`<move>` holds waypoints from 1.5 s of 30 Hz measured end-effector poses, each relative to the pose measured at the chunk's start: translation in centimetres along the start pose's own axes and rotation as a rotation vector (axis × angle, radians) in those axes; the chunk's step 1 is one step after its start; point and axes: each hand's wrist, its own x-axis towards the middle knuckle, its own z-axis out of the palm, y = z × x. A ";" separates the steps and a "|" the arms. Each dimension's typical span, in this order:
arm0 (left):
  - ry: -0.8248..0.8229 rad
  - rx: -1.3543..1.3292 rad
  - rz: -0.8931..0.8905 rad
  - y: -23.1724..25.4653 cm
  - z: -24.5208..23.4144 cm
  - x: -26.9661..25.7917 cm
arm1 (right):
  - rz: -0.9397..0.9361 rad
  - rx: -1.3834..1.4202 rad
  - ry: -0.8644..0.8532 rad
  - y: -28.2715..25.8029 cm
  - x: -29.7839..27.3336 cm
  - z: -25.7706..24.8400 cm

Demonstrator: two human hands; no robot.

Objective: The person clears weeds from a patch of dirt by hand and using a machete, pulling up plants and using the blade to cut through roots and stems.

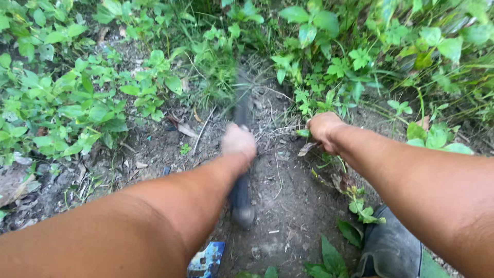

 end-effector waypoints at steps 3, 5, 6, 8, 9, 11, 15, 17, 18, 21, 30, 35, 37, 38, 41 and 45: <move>-0.714 0.157 0.027 1.3 0.7 -4.3 | -0.033 -0.048 0.015 0.1 -0.5 -0.1; -0.690 0.181 0.036 1.2 -2.2 -2.3 | 0.053 0.294 0.051 -0.1 -0.4 0.1; -0.661 0.209 0.043 1.2 -3.4 -1.3 | 0.051 0.291 0.051 0.1 -0.3 0.1; -0.466 0.049 -0.112 1.1 -3.9 -1.0 | 0.331 1.081 -0.040 -0.5 -0.5 0.6; -0.264 -0.131 -0.247 1.6 -3.9 -0.6 | 0.330 1.081 -0.031 -0.5 -0.4 0.6; -0.437 -0.003 -0.108 1.9 -1.9 -3.7 | 0.072 0.297 0.020 -0.6 -0.3 0.9; -0.734 0.175 -0.002 1.7 -2.5 -2.8 | 0.223 0.912 -0.082 0.4 -0.1 0.5; -0.606 0.050 -0.058 1.5 -3.8 -0.9 | 0.219 0.808 -0.056 -0.2 -0.4 0.3; -0.478 -0.069 -0.111 1.2 -4.4 -0.6 | 0.216 0.817 -0.060 -0.8 -0.7 0.5; -0.558 -0.013 -0.088 2.0 -4.1 -3.0 | 0.173 0.503 -0.004 -0.7 -1.3 -0.3; -0.537 0.238 0.146 0.2 -4.2 -2.6 | -0.159 -0.148 0.072 2.2 -5.8 2.1; -0.492 0.242 0.128 -0.7 -4.1 -5.6 | -0.089 -0.265 0.114 3.2 -8.2 0.3; -0.527 0.270 0.157 -1.0 -4.7 -6.0 | -0.081 -0.288 0.033 4.7 -9.3 -1.2; -0.562 0.348 0.197 -1.2 -5.3 -5.8 | -0.077 -0.309 -0.048 5.1 -9.7 -1.5; -0.478 0.298 0.151 -2.2 -6.7 -5.5 | 0.139 0.447 0.075 7.1 -10.2 -0.6; -0.446 0.066 -0.155 -2.3 -7.3 -5.8 | -0.185 0.075 0.366 5.3 -8.6 1.6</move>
